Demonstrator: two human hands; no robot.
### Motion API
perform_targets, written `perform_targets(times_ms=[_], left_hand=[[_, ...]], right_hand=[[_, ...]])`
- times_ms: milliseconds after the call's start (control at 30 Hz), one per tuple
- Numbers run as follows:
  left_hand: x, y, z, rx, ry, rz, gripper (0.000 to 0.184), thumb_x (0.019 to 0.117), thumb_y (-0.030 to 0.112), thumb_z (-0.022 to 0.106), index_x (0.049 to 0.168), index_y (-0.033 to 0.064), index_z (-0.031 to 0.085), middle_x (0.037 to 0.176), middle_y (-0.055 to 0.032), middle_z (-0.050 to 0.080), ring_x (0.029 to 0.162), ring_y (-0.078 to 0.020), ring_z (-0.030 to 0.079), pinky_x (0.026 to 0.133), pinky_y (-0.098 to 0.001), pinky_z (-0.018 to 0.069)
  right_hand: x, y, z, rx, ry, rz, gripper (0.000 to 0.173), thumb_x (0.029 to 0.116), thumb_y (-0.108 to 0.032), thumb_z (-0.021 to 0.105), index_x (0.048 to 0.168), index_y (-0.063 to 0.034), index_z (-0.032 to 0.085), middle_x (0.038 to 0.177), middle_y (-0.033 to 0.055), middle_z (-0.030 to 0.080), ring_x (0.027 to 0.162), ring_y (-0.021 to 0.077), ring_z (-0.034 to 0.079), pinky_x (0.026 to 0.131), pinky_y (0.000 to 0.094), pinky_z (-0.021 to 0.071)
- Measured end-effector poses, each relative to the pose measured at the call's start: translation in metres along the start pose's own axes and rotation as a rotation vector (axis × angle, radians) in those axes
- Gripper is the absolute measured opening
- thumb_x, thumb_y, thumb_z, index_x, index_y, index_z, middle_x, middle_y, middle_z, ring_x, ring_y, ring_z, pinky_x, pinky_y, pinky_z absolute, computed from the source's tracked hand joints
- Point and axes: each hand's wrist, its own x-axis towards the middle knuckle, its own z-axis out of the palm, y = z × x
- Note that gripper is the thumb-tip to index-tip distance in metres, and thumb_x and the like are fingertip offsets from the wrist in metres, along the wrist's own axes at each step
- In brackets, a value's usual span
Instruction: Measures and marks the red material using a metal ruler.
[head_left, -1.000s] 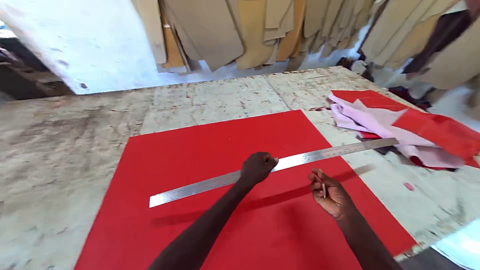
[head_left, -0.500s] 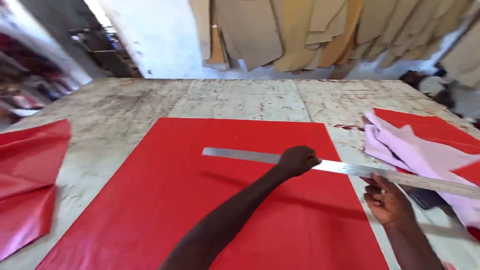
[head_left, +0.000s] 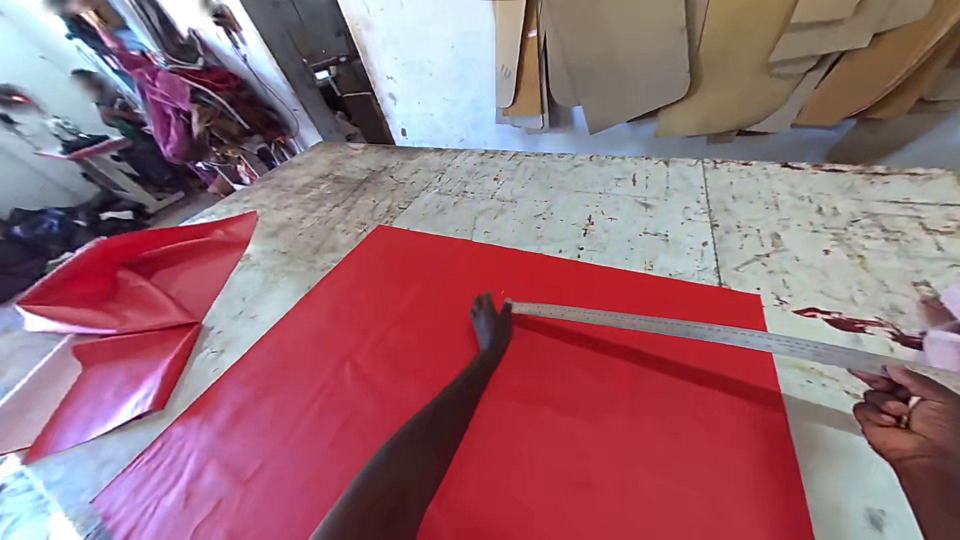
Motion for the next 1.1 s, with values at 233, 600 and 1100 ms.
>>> perform_targets(times_ms=[233, 600, 1100], left_hand=[[0.073, -0.053, 0.014, 0.198, -0.05, 0.12, 0.029, 0.1035, 0.023, 0.056, 0.123, 0.009, 0.073, 0.13, -0.0169, 0.064, 0.125, -0.0393, 0.056, 0.105, -0.0596, 0.0467], [0.074, -0.059, 0.026, 0.241, 0.024, 0.209, 0.027, 0.1001, 0.037, 0.061, 0.115, 0.0218, 0.076, 0.124, -0.009, 0.063, 0.117, -0.0341, 0.056, 0.095, -0.0588, 0.0475], [0.076, -0.064, 0.026, 0.293, 0.014, 0.297, 0.027, 0.0991, 0.042, 0.062, 0.111, 0.0231, 0.077, 0.12, -0.0082, 0.064, 0.117, -0.0327, 0.057, 0.094, -0.0583, 0.0477]], right_hand=[[0.062, 0.04, 0.013, -0.026, 0.007, 0.027, 0.02, 0.1066, -0.027, 0.044, 0.098, -0.0176, 0.061, 0.073, -0.0079, 0.066, 0.039, -0.0039, 0.036, 0.036, 0.0115, 0.0279], [0.065, 0.061, 0.028, -0.051, 0.001, 0.043, 0.02, 0.1055, -0.026, 0.046, 0.095, -0.0187, 0.061, 0.075, -0.008, 0.066, 0.041, -0.0036, 0.035, 0.037, 0.012, 0.0267], [0.056, 0.063, 0.04, -0.119, 0.011, 0.098, 0.014, 0.1053, -0.029, 0.05, 0.099, -0.0218, 0.06, 0.08, -0.0084, 0.066, 0.045, -0.0031, 0.038, 0.041, 0.0128, 0.0299]])
